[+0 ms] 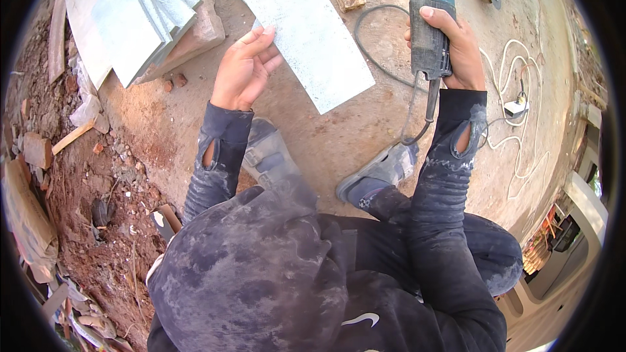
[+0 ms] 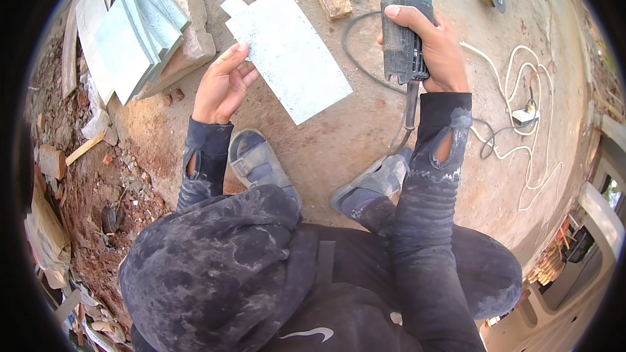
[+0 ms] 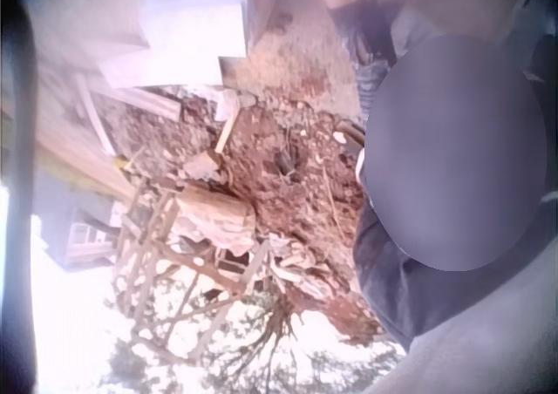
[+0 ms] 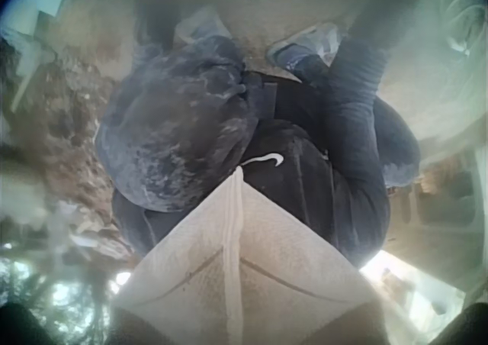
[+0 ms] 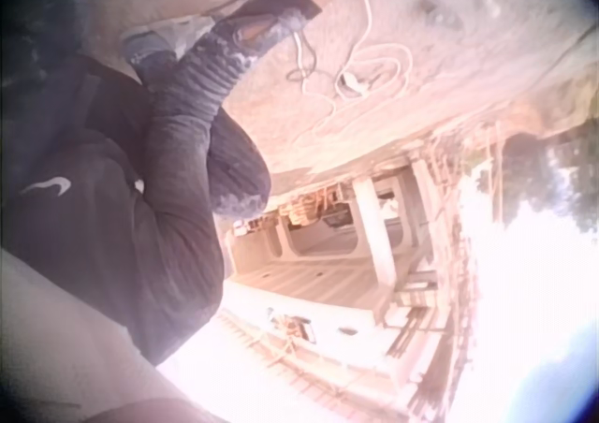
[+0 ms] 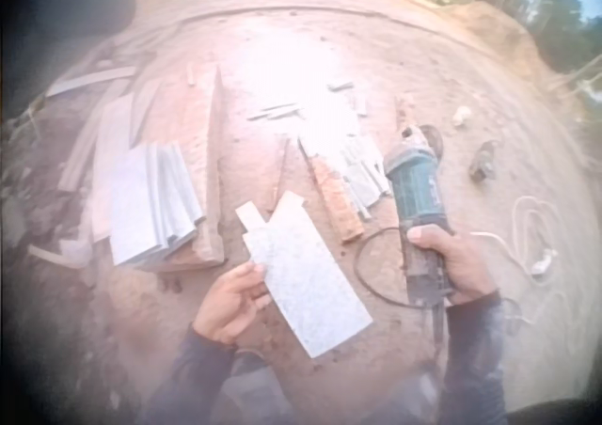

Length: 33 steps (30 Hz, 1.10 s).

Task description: The person cuts tiles using an angle grinder. The person picks up a tile, holds it with one hand, and uses the angle grinder to cut along the edge.

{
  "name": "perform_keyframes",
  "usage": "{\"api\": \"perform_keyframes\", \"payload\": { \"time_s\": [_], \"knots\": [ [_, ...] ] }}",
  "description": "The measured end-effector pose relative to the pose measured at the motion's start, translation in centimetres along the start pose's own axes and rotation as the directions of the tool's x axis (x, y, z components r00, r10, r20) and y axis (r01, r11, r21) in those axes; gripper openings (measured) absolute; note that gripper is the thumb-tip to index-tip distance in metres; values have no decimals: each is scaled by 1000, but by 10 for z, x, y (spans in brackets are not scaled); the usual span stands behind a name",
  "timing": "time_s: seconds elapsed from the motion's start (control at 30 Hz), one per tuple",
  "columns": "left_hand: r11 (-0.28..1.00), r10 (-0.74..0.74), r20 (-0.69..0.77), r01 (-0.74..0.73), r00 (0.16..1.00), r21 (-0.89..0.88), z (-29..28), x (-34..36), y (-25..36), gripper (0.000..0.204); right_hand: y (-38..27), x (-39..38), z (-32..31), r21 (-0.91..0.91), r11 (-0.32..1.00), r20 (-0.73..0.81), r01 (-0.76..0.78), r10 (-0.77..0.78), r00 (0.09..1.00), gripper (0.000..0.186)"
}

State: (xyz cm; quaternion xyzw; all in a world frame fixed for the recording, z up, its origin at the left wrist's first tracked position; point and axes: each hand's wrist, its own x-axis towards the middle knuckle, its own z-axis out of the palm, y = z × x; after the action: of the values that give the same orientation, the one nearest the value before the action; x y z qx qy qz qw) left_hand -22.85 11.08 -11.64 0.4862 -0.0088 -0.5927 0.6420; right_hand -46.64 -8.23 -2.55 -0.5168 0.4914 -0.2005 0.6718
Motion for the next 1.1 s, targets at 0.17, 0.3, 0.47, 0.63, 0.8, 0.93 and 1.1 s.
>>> {"api": "perform_keyframes", "payload": {
  "time_s": [0.17, 0.3, 0.47, 0.63, 0.8, 0.93, 1.1],
  "knots": [
    [998, 29, 65, -25, 997, -61, -4, 1, -1, 37, 0, -1, 0, -18, 1000, -7, 21, -21, 1000, 36],
    [997, 31, 66, -26, 997, -74, -6, 2, 1, 37, -2, -1, 4, -19, 1000, -12, 11, -11, 1000, 38],
    [995, 30, 62, -24, 998, -100, -11, 3, -2, 38, 2, 1, 3, 12, 1000, -22, 9, -9, 1000, 38],
    [998, 28, 47, -25, 999, -53, -7, 2, -1, 39, -2, -1, 3, 11, 1000, -9, -8, 8, 1000, 36],
    [998, 49, 92, -44, 995, -51, -5, 0, 1, 34, -2, 1, 0, -15, 999, 13, -38, 38, 999, 36],
    [994, 91, 170, -79, 981, -77, -3, -1, 3, 30, -3, 0, 4, 16, 1000, -17, -8, 8, 1000, 37],
    [991, 111, 190, -96, 976, -88, 0, -3, 1, 33, -1, -1, 3, 40, 999, -24, -16, 17, 1000, 36]
  ]
}}
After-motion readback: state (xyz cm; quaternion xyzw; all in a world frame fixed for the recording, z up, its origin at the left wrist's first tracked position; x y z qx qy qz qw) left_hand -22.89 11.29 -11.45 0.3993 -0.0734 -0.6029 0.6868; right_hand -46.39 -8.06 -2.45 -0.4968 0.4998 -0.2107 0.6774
